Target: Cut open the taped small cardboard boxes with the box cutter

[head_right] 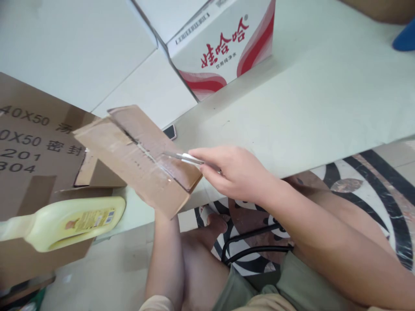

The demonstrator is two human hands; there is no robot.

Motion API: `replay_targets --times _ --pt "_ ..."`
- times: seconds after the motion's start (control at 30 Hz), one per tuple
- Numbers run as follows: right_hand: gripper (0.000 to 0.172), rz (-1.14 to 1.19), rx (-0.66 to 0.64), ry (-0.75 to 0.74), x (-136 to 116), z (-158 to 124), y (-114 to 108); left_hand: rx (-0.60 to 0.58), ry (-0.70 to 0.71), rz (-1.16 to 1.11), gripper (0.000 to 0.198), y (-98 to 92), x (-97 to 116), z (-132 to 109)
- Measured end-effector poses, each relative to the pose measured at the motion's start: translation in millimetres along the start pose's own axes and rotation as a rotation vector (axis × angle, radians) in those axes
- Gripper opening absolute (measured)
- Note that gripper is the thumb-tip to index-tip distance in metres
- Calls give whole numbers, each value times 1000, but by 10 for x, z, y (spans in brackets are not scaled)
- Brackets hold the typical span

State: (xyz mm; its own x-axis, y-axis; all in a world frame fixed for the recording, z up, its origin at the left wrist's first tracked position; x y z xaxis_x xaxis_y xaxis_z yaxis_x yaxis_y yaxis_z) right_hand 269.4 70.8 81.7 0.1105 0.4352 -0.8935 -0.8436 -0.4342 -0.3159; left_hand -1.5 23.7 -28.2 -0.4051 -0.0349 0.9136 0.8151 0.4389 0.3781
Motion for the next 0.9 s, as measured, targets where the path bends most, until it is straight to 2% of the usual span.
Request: replay_targets --times 0.13,0.27,0.43,0.57,0.7,0.9 --pt "42 -30 -50 -41 -49 -16 106 -3 26 -53 76 -13 -3 7" --pt "42 -221 -14 5 -21 -40 154 -20 115 -14 62 -16 55 42" --pt "42 -427 -15 66 -19 -54 177 36 235 76 51 -23 115 79" --pt "39 -532 -27 159 -5 -56 171 68 331 70 46 67 192 74" --pt "40 -528 -93 133 8 -70 200 56 344 80 53 191 275 57" --pt "41 -382 152 21 -11 -90 80 -11 313 55 60 173 273 82"
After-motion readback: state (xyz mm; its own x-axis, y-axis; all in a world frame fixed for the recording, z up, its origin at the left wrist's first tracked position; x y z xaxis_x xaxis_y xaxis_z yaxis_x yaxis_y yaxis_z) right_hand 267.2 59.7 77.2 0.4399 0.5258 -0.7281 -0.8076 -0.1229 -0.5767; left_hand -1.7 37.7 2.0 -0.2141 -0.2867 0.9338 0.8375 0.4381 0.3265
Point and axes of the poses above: each hand's wrist, its own z-axis towards the middle knuckle, its own y-axis out of the palm, x = y × z, the point moved 5 cm from there along z, towards the middle knuckle, and after that the axes turned 10 degrees about z, right-handed, at the moved point
